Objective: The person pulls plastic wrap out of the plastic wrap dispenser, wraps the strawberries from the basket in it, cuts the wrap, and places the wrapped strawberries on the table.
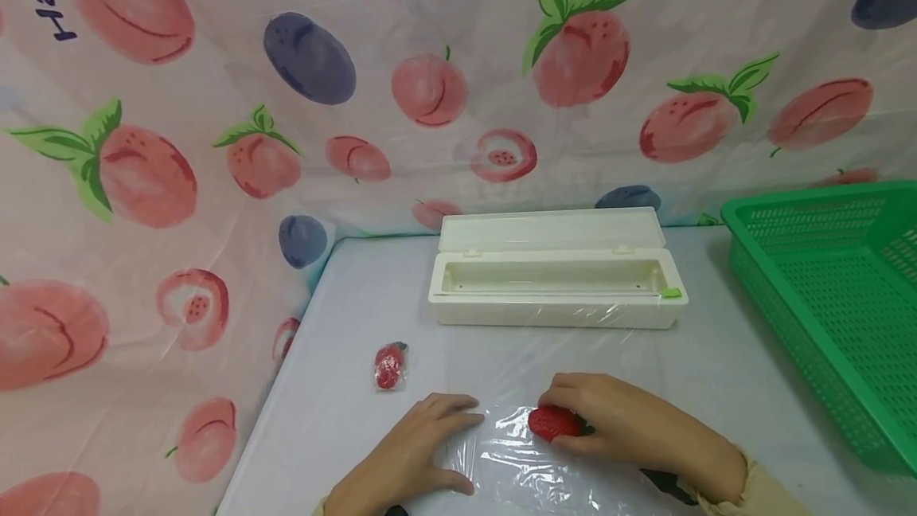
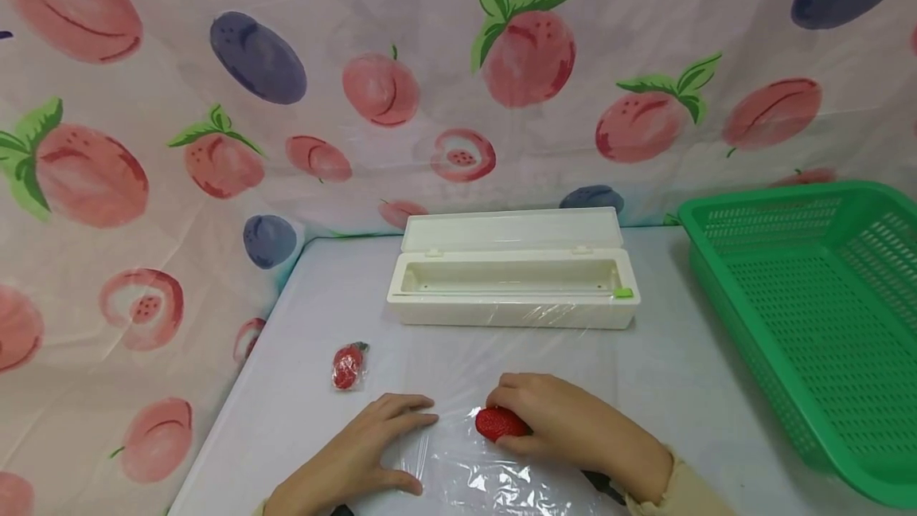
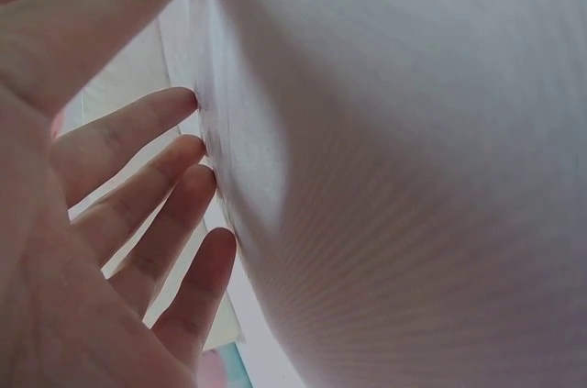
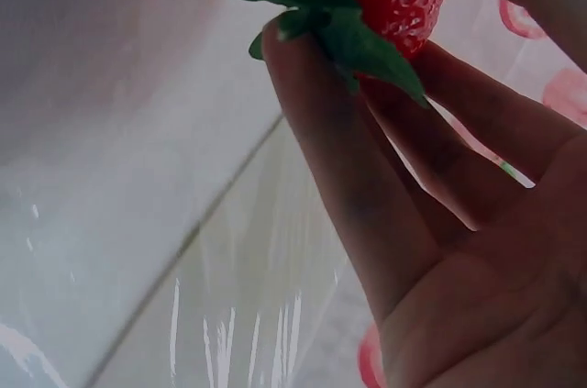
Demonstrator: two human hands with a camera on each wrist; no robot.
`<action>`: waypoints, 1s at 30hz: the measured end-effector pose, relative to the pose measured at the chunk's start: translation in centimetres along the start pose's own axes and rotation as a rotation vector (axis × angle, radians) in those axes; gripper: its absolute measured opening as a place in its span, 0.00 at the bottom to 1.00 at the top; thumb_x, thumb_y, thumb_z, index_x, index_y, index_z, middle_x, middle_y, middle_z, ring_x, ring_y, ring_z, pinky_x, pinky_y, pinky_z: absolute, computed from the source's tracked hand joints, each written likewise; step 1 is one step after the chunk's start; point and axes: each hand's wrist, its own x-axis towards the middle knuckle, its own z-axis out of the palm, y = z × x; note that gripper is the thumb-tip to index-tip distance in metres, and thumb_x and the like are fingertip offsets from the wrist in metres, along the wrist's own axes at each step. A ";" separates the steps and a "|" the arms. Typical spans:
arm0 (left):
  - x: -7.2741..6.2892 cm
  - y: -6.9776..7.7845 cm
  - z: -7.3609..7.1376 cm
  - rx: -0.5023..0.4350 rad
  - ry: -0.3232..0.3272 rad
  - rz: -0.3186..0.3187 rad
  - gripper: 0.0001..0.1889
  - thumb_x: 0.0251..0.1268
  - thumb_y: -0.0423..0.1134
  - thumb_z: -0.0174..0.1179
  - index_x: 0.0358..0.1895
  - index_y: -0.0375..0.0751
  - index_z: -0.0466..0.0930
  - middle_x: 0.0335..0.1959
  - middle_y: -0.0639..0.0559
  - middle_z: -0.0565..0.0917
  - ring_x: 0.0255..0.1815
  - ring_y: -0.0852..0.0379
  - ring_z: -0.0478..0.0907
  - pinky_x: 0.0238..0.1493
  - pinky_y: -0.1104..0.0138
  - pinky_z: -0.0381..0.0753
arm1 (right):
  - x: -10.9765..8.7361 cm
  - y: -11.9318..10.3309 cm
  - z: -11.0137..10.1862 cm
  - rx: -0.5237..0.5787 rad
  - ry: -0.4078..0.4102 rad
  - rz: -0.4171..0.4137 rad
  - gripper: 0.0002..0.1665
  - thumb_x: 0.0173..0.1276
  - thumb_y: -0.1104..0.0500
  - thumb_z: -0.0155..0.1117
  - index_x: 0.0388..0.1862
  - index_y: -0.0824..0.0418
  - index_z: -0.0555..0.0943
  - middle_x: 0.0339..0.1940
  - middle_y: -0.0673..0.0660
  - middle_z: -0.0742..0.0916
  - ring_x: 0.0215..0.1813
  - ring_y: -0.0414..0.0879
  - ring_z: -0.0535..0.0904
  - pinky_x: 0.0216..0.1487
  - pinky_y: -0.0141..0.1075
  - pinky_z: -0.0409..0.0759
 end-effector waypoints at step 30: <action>0.0 0.2 -0.3 -0.021 -0.018 -0.019 0.38 0.46 0.59 0.75 0.65 0.58 0.76 0.69 0.60 0.72 0.68 0.57 0.68 0.69 0.55 0.71 | 0.7 0.2 3.1 -0.134 0.038 -0.133 0.13 0.63 0.48 0.71 0.44 0.51 0.83 0.35 0.40 0.79 0.35 0.29 0.70 0.35 0.25 0.76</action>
